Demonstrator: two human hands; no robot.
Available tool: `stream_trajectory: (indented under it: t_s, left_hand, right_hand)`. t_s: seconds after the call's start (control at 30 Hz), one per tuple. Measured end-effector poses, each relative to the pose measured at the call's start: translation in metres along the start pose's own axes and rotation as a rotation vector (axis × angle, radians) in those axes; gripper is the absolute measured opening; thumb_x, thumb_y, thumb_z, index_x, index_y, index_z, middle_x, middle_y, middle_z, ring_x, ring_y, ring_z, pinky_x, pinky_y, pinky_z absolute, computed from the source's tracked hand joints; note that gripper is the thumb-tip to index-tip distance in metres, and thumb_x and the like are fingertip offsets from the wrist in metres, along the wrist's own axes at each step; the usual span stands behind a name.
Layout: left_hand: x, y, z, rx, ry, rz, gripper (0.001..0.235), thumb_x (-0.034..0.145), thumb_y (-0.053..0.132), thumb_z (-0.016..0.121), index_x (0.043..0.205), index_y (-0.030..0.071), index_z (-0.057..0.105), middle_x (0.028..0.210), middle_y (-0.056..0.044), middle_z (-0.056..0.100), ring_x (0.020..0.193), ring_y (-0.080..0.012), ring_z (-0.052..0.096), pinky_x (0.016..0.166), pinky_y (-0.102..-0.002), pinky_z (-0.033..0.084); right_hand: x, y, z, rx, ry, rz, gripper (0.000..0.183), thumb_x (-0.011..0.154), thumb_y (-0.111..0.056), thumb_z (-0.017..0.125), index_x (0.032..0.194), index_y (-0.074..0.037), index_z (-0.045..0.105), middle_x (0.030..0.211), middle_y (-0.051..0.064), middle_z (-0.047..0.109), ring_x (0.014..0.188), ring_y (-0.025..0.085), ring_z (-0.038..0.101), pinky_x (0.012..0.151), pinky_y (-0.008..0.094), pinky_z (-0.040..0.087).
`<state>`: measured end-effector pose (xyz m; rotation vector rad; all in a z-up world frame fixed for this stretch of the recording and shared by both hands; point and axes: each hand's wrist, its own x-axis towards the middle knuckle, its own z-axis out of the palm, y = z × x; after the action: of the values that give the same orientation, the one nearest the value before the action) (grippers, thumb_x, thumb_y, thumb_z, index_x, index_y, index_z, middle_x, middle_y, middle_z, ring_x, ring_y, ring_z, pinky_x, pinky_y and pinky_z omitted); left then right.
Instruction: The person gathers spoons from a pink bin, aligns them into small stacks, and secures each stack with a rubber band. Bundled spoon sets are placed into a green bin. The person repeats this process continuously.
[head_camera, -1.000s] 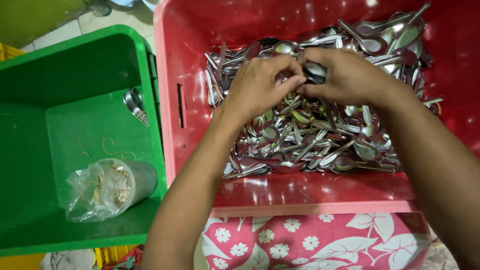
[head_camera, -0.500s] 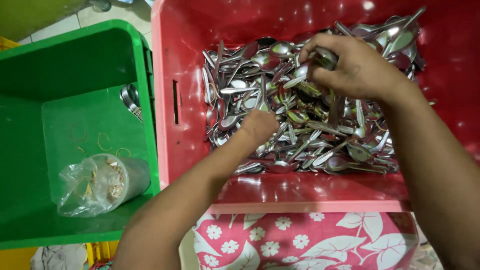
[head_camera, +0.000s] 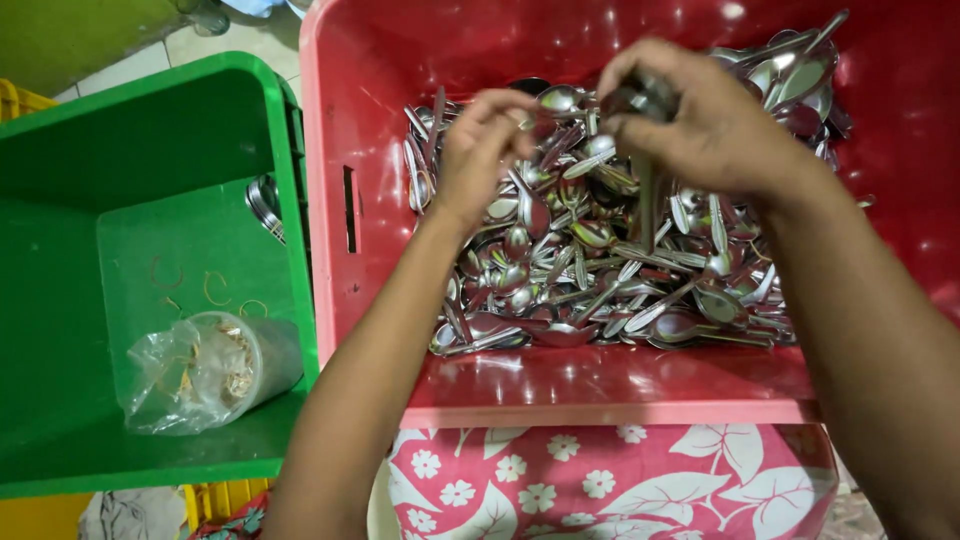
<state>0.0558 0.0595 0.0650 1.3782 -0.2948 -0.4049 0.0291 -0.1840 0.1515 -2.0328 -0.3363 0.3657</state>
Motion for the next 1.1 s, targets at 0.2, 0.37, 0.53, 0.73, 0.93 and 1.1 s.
stream_trajectory:
  t_s: [0.2, 0.37, 0.53, 0.73, 0.93, 1.1]
  left_hand:
    - [-0.007, -0.081, -0.028, 1.652, -0.095, 0.035, 0.055, 0.079, 0.013, 0.065, 0.133, 0.022, 0.059, 0.127, -0.007, 0.057, 0.108, -0.0298, 0.060, 0.080, -0.048, 0.059]
    - [-0.002, -0.104, -0.024, 1.900, -0.158, 0.314, 0.021, 0.082, 0.009, 0.067, 0.102, 0.014, 0.071, 0.114, -0.009, 0.058, 0.093, -0.0245, 0.060, 0.055, -0.036, 0.056]
    - [-0.009, -0.045, -0.021, 1.502, -0.161, -0.031, 0.012, 0.087, 0.016, 0.069, 0.099, 0.015, 0.071, 0.092, -0.004, 0.071, 0.080, -0.0249, 0.067, 0.065, -0.041, 0.055]
    - [0.002, 0.001, 0.002, 0.375, -0.064, -0.090, 0.011, 0.090, 0.018, 0.077, 0.090, 0.015, 0.066, 0.074, 0.004, 0.062, 0.060, -0.0046, 0.051, 0.053, -0.020, 0.038]
    - [0.002, 0.003, 0.026, 0.418, -0.110, -0.156, 0.035, 0.092, 0.044, 0.057, 0.095, 0.012, 0.071, 0.082, 0.000, 0.076, 0.063, -0.0049, 0.063, 0.060, -0.023, 0.050]
    - [-0.009, -0.062, -0.031, 1.573, -0.045, -0.415, 0.038, 0.088, 0.035, 0.059, 0.105, 0.004, 0.072, 0.099, -0.019, 0.074, 0.088, -0.0401, 0.071, 0.078, -0.053, 0.055]
  right_hand:
    - [-0.002, -0.001, -0.010, 0.189, 0.133, -0.043, 0.029, 0.098, 0.012, 0.058, 0.122, -0.004, 0.051, 0.101, 0.013, 0.070, 0.075, 0.022, 0.069, 0.056, 0.036, 0.062]
    - [0.000, 0.003, -0.001, 0.013, 0.097, -0.042, 0.022, 0.094, 0.003, 0.073, 0.110, -0.007, 0.060, 0.098, 0.011, 0.072, 0.068, 0.018, 0.068, 0.051, 0.028, 0.057]
    - [-0.003, -0.006, 0.000, -0.125, 0.066, 0.001, 0.029, 0.087, -0.008, 0.083, 0.108, -0.008, 0.063, 0.083, 0.009, 0.069, 0.058, 0.019, 0.064, 0.044, 0.032, 0.049]
    - [0.005, 0.006, 0.003, -0.110, 0.146, -0.034, 0.045, 0.081, -0.013, 0.089, 0.113, -0.008, 0.058, 0.091, 0.010, 0.068, 0.067, 0.019, 0.063, 0.050, 0.031, 0.048]
    - [0.002, 0.019, -0.005, 0.138, 0.238, -0.235, 0.028, 0.099, 0.009, 0.060, 0.119, -0.007, 0.049, 0.101, 0.009, 0.060, 0.080, 0.018, 0.060, 0.061, 0.030, 0.053]
    - [0.001, 0.017, -0.011, 0.407, 0.231, -0.203, 0.048, 0.090, 0.017, 0.039, 0.128, -0.011, 0.043, 0.110, 0.011, 0.063, 0.089, 0.018, 0.065, 0.061, 0.025, 0.052]
